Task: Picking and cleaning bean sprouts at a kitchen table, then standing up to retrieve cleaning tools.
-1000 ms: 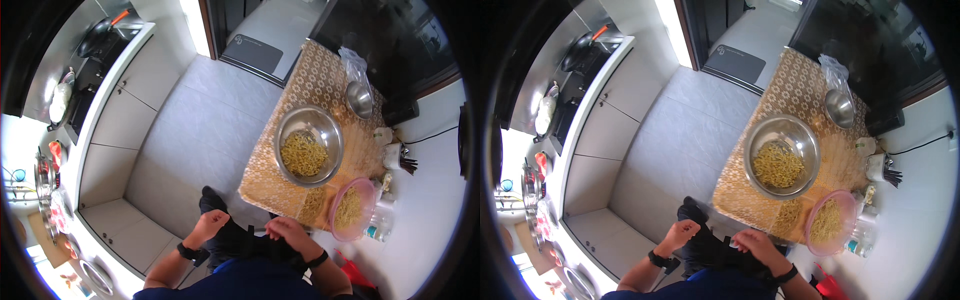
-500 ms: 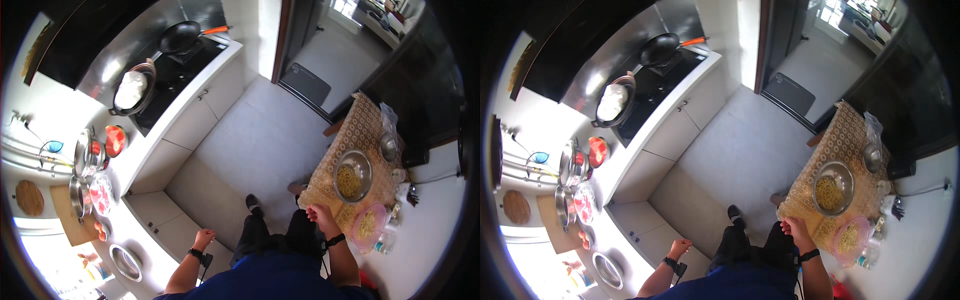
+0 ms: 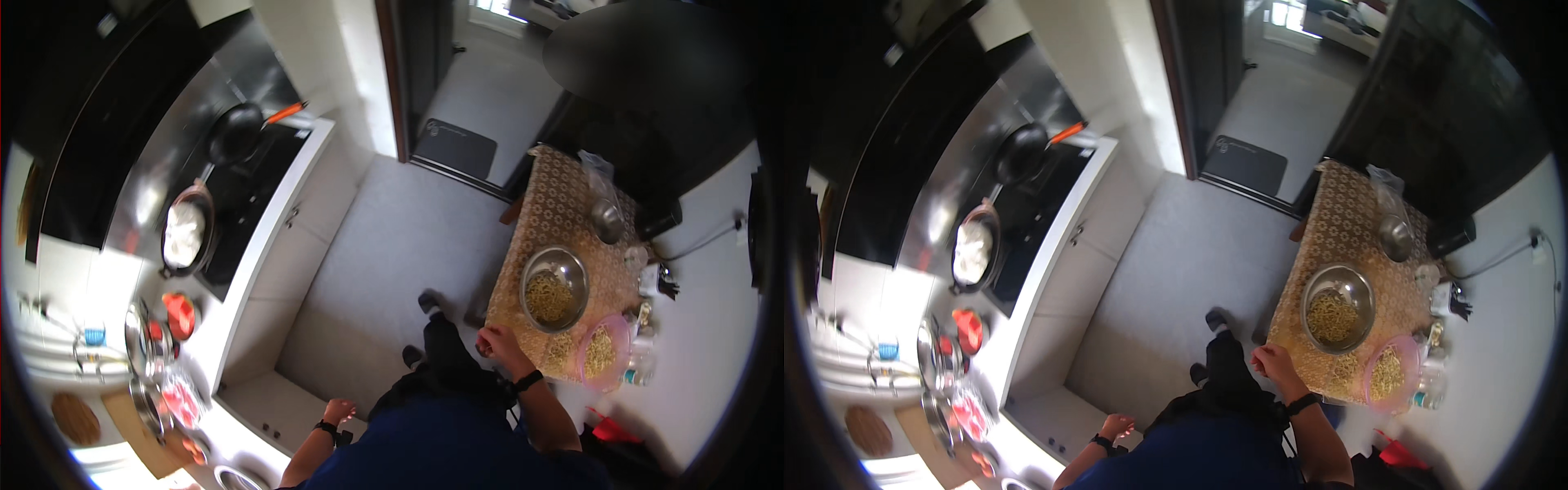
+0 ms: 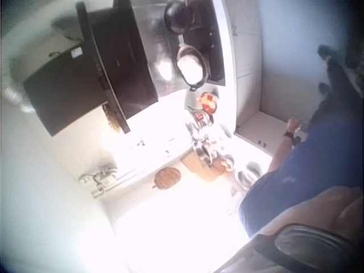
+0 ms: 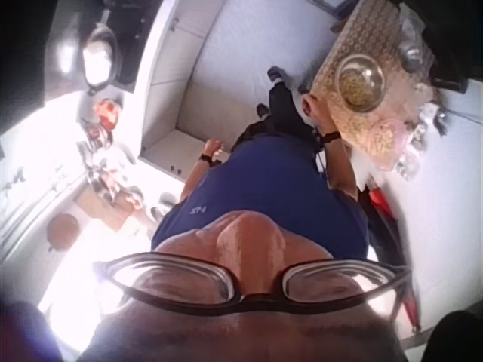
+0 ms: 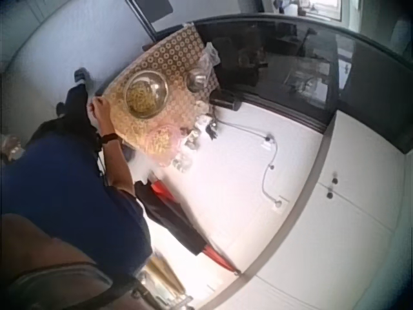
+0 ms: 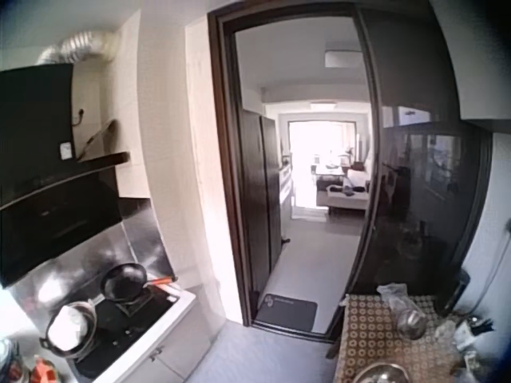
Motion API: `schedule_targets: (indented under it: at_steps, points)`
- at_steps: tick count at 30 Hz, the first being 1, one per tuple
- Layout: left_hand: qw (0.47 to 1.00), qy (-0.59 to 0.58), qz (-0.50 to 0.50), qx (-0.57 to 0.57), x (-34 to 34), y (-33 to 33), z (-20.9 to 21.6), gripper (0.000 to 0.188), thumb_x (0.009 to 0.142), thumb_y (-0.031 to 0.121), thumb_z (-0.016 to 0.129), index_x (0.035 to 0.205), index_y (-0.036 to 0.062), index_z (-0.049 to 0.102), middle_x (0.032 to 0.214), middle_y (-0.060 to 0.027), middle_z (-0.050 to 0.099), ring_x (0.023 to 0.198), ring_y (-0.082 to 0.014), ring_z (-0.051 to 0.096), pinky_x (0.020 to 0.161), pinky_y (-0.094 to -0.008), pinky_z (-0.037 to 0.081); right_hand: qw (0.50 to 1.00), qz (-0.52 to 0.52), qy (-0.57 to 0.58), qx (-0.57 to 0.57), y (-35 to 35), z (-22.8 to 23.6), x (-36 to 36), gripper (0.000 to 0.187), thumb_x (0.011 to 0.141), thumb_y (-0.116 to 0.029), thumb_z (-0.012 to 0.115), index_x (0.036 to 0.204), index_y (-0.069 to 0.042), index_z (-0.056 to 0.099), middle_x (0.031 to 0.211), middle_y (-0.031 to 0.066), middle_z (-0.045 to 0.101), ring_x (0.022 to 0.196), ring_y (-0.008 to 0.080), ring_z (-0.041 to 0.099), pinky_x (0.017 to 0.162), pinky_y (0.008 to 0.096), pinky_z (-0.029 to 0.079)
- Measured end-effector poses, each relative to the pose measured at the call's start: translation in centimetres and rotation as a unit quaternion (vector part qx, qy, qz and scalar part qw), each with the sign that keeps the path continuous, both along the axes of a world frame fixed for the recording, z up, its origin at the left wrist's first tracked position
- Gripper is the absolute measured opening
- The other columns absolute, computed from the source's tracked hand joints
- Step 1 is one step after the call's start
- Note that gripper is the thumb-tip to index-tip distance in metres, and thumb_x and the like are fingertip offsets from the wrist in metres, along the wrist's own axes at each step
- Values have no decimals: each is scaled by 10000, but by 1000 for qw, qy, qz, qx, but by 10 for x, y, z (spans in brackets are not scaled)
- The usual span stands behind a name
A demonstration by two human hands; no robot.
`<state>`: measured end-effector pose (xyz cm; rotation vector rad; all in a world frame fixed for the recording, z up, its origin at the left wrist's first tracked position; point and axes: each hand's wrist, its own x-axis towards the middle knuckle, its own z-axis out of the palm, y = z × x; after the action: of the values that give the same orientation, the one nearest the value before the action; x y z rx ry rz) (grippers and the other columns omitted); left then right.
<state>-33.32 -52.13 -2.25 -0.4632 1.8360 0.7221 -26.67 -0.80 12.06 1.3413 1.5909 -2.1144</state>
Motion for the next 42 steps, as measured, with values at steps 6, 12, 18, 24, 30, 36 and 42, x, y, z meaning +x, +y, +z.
schedule_targets:
  at_steps: [6, 12, 18, 24, 30, 36, 42]
  points:
    - [996, 35, -60, 46, -152, 112, 30, 309, 871, 309, 628, 733, 37, 681, 657, -32, 669, 537, -122, 625, 503, -276, 496, 993, -107, 27, 34, 44, -35, -32, 277, 908, -254, 622, 746, -29, 630, 580, 34, 558, 454, 114, 502, 423, 271, 374]
    - [994, 37, -101, 25, -280, 213, 46, 283, 877, 273, 667, 804, 0, 689, 687, -64, 676, 566, -138, 633, 500, -273, 495, 987, -153, 37, -25, 126, -81, -93, 241, 910, -218, 669, 853, 16, 666, 585, 14, 537, 454, 112, 481, 432, 279, 375]
    - [988, 44, -133, 59, -391, 318, 56, 294, 862, 285, 685, 880, -8, 701, 740, -68, 697, 591, -126, 643, 519, -264, 499, 976, -193, 18, -96, 219, -78, -172, 296, 943, -291, 640, 862, -7, 644, 583, 8, 516, 434, 117, 454, 423, 267, 362]
    - [976, 85, -161, 117, -492, 424, 52, 270, 837, 265, 723, 919, 8, 716, 769, -60, 707, 593, -116, 641, 525, -255, 499, 946, -288, -28, -148, 279, -96, -244, 187, 941, -239, 592, 877, -65, 622, 604, 28, 543, 461, 135, 493, 429, 271, 385]
    - [968, 64, -211, 120, -617, 523, 20, 221, 806, 249, 750, 780, 31, 729, 686, -37, 685, 548, -116, 626, 474, -252, 491, 958, -217, -177, -61, 337, -129, -279, 144, 889, -170, 616, 838, -37, 632, 694, 74, 652, 528, 142, 582, 456, 293, 449]
    - [921, 54, -373, 98, -737, 666, 5, 256, 768, 261, 726, 734, 7, 721, 631, -84, 681, 509, -149, 639, 504, -290, 529, 908, -366, -177, -99, 380, -101, -327, 202, 906, -240, 606, 819, -58, 614, 699, 64, 643, 534, 145, 577, 449, 283, 441]
    - [863, 60, -470, 176, -794, 816, 6, 265, 834, 235, 666, 822, -23, 721, 711, -102, 707, 571, -180, 662, 568, -306, 545, 883, -438, -87, -144, 444, -107, -393, 159, 918, -226, 614, 874, -74, 633, 723, 42, 647, 560, 134, 598, 455, 273, 465]
